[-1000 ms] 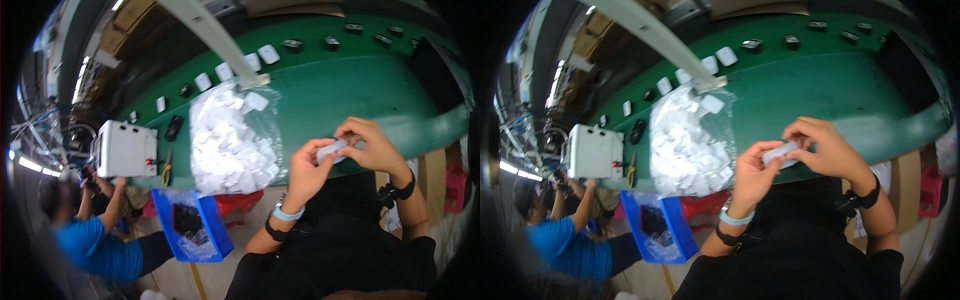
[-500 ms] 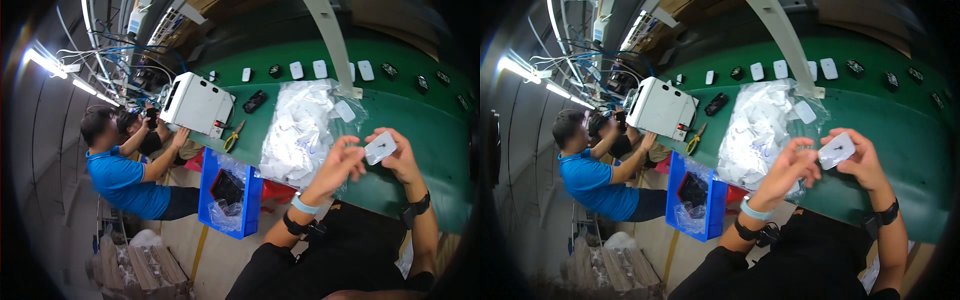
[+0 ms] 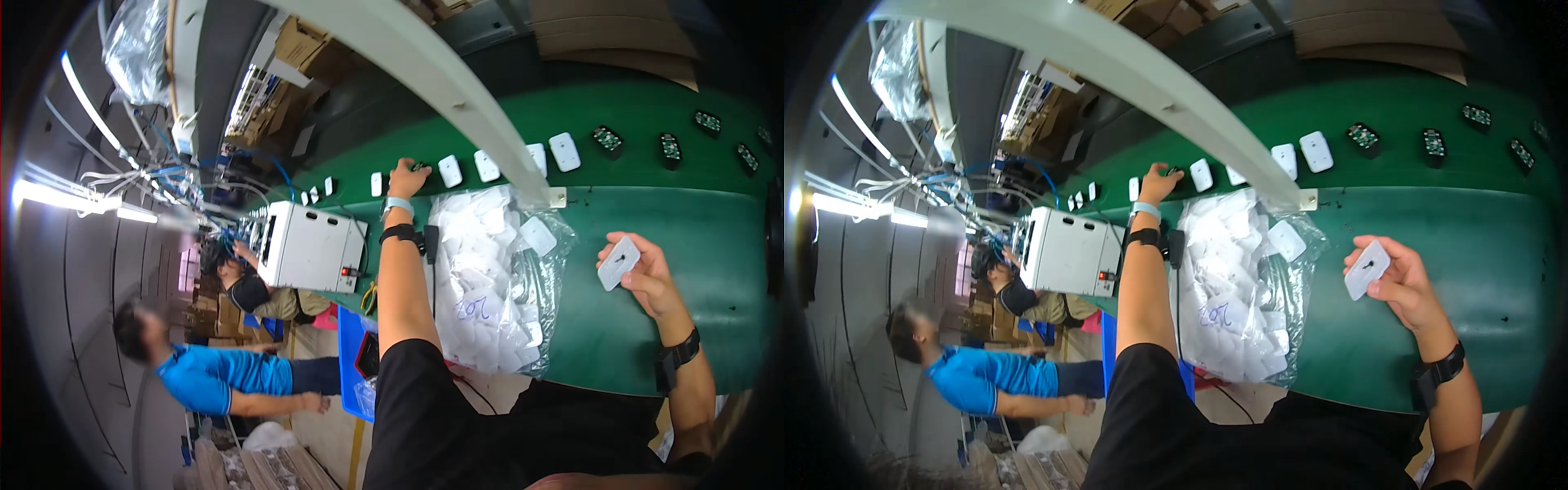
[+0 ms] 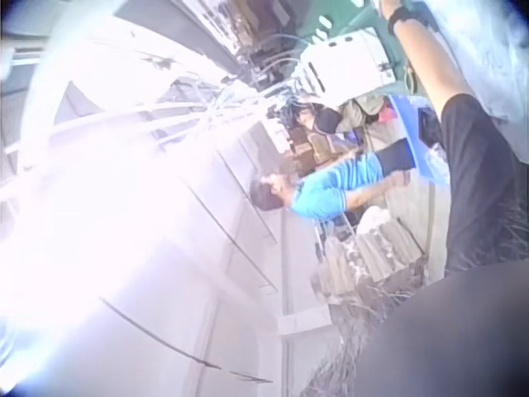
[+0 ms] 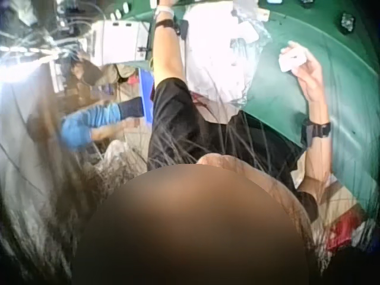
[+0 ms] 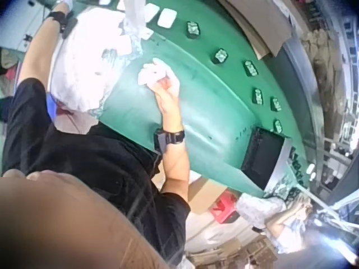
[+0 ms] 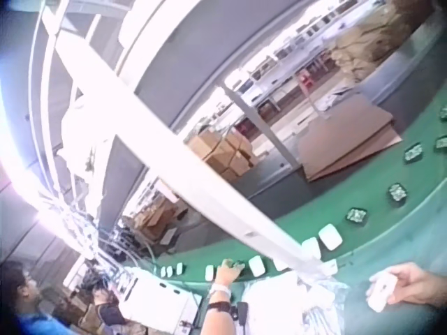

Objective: The person assembles small white electronic devices by inserting black circuit boards into white plastic casings. They pick up a casing, insert a board, and place the assembled unit on the green table, repeating this process for multiple units.

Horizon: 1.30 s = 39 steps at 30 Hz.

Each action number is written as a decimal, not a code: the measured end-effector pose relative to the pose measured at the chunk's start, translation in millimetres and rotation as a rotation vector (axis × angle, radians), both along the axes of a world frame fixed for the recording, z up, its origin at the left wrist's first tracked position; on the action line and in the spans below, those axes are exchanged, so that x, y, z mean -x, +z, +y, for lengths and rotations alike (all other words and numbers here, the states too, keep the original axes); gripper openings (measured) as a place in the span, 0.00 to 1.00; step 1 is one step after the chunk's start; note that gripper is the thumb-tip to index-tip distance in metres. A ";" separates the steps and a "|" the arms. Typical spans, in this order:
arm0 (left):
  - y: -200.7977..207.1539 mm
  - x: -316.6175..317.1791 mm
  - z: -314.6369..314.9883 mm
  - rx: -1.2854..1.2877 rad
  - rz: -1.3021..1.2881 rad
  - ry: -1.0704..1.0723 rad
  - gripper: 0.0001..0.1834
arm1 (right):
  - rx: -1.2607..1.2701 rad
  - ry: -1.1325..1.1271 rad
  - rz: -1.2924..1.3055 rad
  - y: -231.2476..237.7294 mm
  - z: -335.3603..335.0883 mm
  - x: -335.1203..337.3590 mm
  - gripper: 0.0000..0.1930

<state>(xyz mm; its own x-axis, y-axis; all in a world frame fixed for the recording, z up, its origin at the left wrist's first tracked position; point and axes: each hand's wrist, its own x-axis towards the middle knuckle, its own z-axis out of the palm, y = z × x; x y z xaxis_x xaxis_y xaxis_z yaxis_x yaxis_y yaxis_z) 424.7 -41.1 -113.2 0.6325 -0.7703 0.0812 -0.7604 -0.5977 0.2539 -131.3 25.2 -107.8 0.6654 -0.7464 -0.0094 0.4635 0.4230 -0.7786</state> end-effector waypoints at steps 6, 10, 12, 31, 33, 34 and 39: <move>6.1 -61.0 21.6 0.061 0.034 0.009 0.30 | -0.046 0.039 -0.067 2.4 -0.4 -1.7 0.33; 63.8 21.3 44.1 0.568 0.451 0.058 0.29 | -0.044 0.002 -0.071 0.1 -1.0 2.5 0.34; 100.0 58.5 76.7 0.717 0.672 -0.069 0.24 | -0.035 0.011 -0.099 -1.6 -0.5 2.7 0.34; 91.4 369.4 137.8 0.292 1.169 -0.541 0.25 | 0.179 -0.037 -0.065 12.1 7.1 8.9 0.23; 92.5 377.8 134.0 0.304 1.114 -0.557 0.24 | 0.199 -0.073 -0.064 8.9 6.3 8.8 0.24; 93.0 381.0 133.0 0.311 1.085 -0.562 0.24 | 0.207 -0.088 -0.065 7.6 6.0 8.6 0.25; 94.7 392.9 132.0 0.317 1.038 -0.571 0.24 | 0.226 -0.138 -0.065 8.3 4.7 11.2 0.25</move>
<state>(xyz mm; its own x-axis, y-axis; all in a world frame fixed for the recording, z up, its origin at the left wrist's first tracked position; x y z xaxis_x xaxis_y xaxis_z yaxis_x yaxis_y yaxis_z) 31.9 91.0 -18.5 0.0870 -0.9959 -0.0256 -0.2431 -0.0461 0.9689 -142.5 29.9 -99.5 0.5514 -0.8082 0.2070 0.5564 0.1713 -0.8131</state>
